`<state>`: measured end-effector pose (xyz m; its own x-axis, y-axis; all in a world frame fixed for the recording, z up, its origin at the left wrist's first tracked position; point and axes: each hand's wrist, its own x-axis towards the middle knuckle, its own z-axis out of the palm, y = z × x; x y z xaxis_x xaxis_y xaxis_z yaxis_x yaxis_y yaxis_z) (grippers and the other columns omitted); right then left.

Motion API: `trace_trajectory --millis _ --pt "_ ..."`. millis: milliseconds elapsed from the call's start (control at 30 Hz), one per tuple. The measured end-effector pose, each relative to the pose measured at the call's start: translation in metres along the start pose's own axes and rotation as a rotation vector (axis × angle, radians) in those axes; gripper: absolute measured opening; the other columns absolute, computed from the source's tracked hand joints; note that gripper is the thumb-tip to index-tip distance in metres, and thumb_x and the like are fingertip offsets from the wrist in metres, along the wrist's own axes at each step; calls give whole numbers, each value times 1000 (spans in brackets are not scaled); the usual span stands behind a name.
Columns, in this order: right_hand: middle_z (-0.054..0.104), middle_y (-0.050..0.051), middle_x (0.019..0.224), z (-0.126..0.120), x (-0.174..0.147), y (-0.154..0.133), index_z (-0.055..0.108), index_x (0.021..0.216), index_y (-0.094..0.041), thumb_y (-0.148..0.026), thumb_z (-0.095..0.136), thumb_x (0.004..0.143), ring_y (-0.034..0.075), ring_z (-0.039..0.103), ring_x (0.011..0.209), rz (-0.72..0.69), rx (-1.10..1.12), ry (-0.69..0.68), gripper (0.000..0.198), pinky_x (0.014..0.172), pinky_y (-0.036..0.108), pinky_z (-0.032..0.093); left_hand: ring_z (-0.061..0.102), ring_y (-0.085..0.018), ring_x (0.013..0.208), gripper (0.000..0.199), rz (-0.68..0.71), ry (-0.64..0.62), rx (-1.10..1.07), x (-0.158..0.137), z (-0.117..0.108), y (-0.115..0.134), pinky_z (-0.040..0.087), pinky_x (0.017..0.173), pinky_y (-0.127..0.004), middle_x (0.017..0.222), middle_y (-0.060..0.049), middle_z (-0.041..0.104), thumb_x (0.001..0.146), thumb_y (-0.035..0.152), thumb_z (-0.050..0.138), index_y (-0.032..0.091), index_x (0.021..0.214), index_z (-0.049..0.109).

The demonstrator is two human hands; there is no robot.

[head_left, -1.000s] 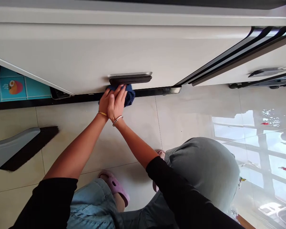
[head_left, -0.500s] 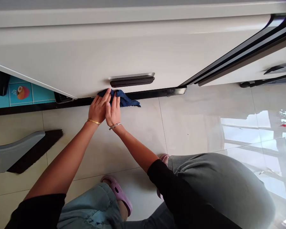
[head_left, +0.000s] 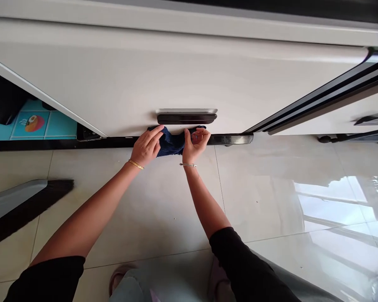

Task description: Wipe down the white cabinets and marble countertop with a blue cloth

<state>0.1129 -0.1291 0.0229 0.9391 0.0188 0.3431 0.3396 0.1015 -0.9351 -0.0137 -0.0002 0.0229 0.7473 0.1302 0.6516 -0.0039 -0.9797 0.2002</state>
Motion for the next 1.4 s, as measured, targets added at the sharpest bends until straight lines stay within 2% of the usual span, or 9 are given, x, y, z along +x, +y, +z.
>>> trace_trajectory --millis 233,400,500,600,833,1000,1167,1300,1400 --pt "54 3 112 -14 -5 -10 44 121 -28 -35 55 95 10 66 94 288 178 -53 29 75 22 59 68 -24 120 40 9 46 4 -3 2 0 55 102 -42 143 -13 62 105 21 38 22 142 51" --pt "48 1 103 -8 5 10 44 134 -28 -38 62 94 6 61 73 132 35 -7 45 71 24 60 66 -25 125 37 -87 55 -70 -4 7 5 52 108 -43 143 -15 62 105 25 37 21 138 54" --pt "47 2 98 -6 11 14 62 107 -21 -41 65 93 9 60 79 33 -96 -30 24 78 26 62 65 -26 126 38 -145 33 -84 -4 9 7 51 110 -45 143 -16 62 106 30 36 20 137 56" --pt "49 2 97 -4 9 9 64 88 -20 -42 65 94 10 59 82 10 -134 -58 23 75 25 62 65 -26 125 38 -166 37 -62 -4 11 8 52 108 -45 141 -16 63 106 35 36 19 133 58" --pt "56 -1 88 10 3 -4 67 85 -20 -49 64 95 9 61 75 -74 -146 -176 30 66 21 58 60 -27 133 38 -198 52 -109 -3 13 13 47 115 -47 143 -16 61 105 31 37 20 137 54" --pt "56 -2 83 1 10 -1 65 83 -19 -49 67 92 9 64 71 -26 -80 -90 32 67 24 61 60 -26 133 37 -178 77 -142 -2 14 15 46 116 -46 143 -16 61 105 28 38 20 138 53" --pt "61 -1 87 0 12 -4 69 83 -21 -48 68 93 10 64 78 -132 -172 -222 28 70 24 61 58 -26 135 36 -204 75 -125 -1 14 16 46 116 -47 143 -15 60 105 29 39 22 137 53" --pt "59 -1 85 -8 17 -2 69 84 -21 -48 68 92 11 65 75 -150 -161 -161 28 68 25 62 60 -26 133 37 -207 21 -94 -1 14 14 49 113 -46 141 -15 61 105 29 36 20 136 55" --pt "60 -1 86 -12 21 0 70 84 -21 -48 66 94 10 65 77 -212 -210 -224 29 70 24 62 59 -27 134 39 -204 -8 -102 -1 13 13 47 115 -47 143 -15 60 103 26 38 21 137 54"
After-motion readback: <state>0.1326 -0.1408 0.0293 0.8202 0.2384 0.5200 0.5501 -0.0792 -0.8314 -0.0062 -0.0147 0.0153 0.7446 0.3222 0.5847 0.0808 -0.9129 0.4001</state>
